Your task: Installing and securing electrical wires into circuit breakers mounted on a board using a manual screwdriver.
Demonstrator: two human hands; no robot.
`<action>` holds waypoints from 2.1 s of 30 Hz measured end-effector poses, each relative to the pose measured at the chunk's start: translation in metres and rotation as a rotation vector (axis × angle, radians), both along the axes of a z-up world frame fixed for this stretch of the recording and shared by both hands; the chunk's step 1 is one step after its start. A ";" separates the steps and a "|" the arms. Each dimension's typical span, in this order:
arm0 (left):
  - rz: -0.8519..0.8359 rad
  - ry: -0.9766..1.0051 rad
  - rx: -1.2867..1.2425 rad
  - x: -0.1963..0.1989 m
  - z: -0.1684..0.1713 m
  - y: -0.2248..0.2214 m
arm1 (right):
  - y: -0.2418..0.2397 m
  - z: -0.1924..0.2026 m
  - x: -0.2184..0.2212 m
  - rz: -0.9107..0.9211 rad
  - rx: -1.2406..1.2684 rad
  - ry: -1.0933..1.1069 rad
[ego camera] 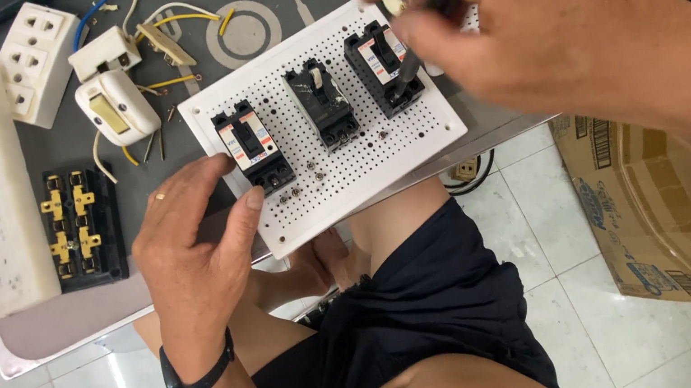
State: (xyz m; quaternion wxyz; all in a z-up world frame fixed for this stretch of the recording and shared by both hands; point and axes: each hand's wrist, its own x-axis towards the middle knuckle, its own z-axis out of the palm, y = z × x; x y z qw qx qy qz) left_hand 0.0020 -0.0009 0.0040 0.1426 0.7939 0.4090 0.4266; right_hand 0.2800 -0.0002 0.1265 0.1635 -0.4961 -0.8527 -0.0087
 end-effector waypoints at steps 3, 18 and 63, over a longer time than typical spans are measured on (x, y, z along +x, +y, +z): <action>0.001 -0.004 -0.011 0.001 0.000 0.001 | 0.005 0.005 -0.005 0.106 -0.077 0.063; -0.003 0.044 -0.154 0.002 0.008 0.011 | 0.010 -0.005 0.010 0.018 -0.038 -0.014; -0.023 -0.015 -0.226 -0.002 0.006 0.016 | -0.029 -0.040 0.029 -0.330 -0.042 0.347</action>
